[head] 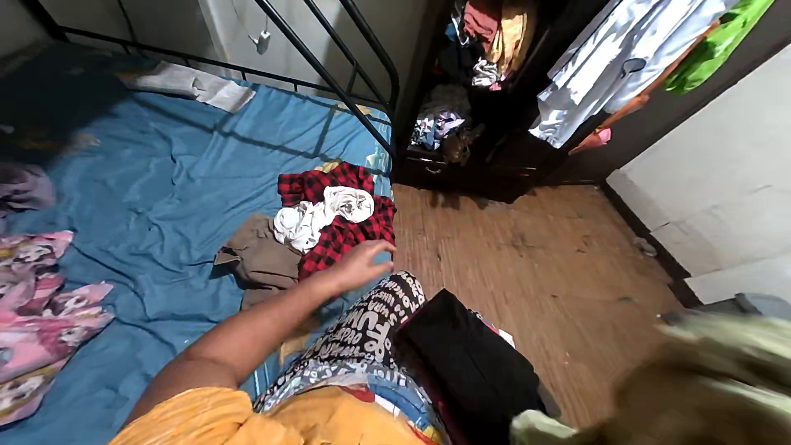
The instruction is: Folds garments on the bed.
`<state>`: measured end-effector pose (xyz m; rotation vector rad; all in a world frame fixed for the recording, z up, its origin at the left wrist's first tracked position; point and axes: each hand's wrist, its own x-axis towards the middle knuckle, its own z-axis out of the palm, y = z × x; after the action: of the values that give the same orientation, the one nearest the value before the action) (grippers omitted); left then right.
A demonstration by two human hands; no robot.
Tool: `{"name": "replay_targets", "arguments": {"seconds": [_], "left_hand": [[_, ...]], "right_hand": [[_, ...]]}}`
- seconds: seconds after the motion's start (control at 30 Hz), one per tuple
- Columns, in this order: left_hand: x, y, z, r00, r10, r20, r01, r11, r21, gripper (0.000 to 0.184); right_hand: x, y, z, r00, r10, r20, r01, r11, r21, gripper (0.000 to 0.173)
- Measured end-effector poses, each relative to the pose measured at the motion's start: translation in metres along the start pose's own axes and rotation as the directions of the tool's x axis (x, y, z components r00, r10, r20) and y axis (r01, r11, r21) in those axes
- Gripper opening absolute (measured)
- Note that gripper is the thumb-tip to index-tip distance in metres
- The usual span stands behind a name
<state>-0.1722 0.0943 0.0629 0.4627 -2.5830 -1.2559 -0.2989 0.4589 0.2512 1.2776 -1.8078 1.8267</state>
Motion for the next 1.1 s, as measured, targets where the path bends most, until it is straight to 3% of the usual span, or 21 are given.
{"name": "replay_targets", "arguments": {"seconds": [0.03,0.07,0.13,0.2,0.3,0.47,0.53,0.57,0.63,0.7,0.73,0.77,0.83,0.9,0.93,0.97,1.03,1.1], "left_hand": [[0.006,-0.026,-0.002,0.994,-0.073,-0.085,0.076,0.996,0.037,0.041],[0.011,-0.054,-0.004,0.975,-0.128,-0.18,0.14,0.989,0.054,0.041],[0.02,-0.105,-0.013,0.908,-0.246,-0.339,0.289,0.954,0.08,0.045],[0.023,-0.147,-0.023,0.816,-0.366,-0.449,0.467,0.874,0.136,0.056],[0.022,-0.186,-0.036,0.695,-0.525,-0.491,0.66,0.737,0.147,0.067],[0.027,-0.192,-0.056,0.572,-0.611,-0.547,0.686,0.722,-0.089,0.041],[0.03,-0.181,-0.066,0.589,-0.582,-0.561,0.625,0.768,-0.141,0.036],[0.032,-0.169,-0.072,0.629,-0.53,-0.569,0.559,0.817,-0.143,0.032],[0.036,-0.123,-0.082,0.782,-0.351,-0.515,0.37,0.926,-0.068,0.027],[0.028,-0.059,-0.082,0.946,-0.082,-0.313,0.102,0.994,0.048,0.023],[0.02,-0.028,-0.077,0.981,0.089,-0.171,-0.074,0.993,0.089,0.021],[0.011,0.001,-0.07,0.967,0.253,-0.02,-0.25,0.964,0.094,0.018],[-0.006,0.05,-0.054,0.831,0.509,0.227,-0.526,0.85,0.02,0.017],[-0.022,0.085,-0.048,0.685,0.625,0.374,-0.646,0.758,-0.085,0.022],[-0.028,0.096,-0.05,0.648,0.645,0.406,-0.658,0.742,-0.129,0.023],[-0.032,0.102,-0.054,0.632,0.661,0.404,-0.655,0.735,-0.177,0.021],[-0.038,0.11,-0.063,0.659,0.669,0.343,-0.617,0.742,-0.262,0.017],[-0.042,0.114,-0.065,0.727,0.623,0.29,-0.51,0.772,-0.379,0.017]], "right_hand": [[0.001,0.026,0.007,0.962,0.043,0.271,-0.006,0.991,-0.136,0.039],[-0.008,0.056,0.02,0.884,0.126,0.451,0.03,0.946,-0.324,0.053],[-0.053,0.127,0.061,0.716,0.343,0.608,0.087,0.82,-0.565,0.073],[-0.109,0.188,0.091,0.588,0.491,0.643,0.175,0.699,-0.694,0.078],[-0.131,0.204,0.103,0.612,0.479,0.629,0.229,0.654,-0.721,0.073],[-0.126,0.206,0.09,0.65,0.45,0.613,0.116,0.738,-0.665,0.063],[-0.122,0.203,0.083,0.636,0.455,0.624,0.03,0.793,-0.609,0.058],[-0.119,0.201,0.08,0.626,0.463,0.628,-0.025,0.816,-0.577,0.056],[-0.105,0.197,0.077,0.653,0.452,0.608,-0.132,0.858,-0.496,0.053],[-0.089,0.184,0.082,0.749,0.36,0.557,-0.135,0.905,-0.404,0.052],[-0.08,0.176,0.088,0.809,0.267,0.523,-0.087,0.935,-0.343,0.053],[-0.072,0.166,0.096,0.857,0.16,0.489,-0.03,0.964,-0.263,0.056],[-0.057,0.139,0.118,0.879,0.006,0.478,0.031,0.997,-0.07,0.063],[-0.053,0.112,0.135,0.818,-0.008,0.575,-0.057,0.994,0.094,0.061],[-0.053,0.102,0.14,0.763,0.026,0.645,-0.15,0.979,0.138,0.05],[-0.053,0.095,0.144,0.692,0.068,0.719,-0.253,0.955,0.154,0.033],[-0.049,0.091,0.145,0.564,0.104,0.819,-0.424,0.888,0.18,0.021],[-0.043,0.088,0.139,0.56,0.093,0.823,-0.52,0.813,0.262,0.017]]}}
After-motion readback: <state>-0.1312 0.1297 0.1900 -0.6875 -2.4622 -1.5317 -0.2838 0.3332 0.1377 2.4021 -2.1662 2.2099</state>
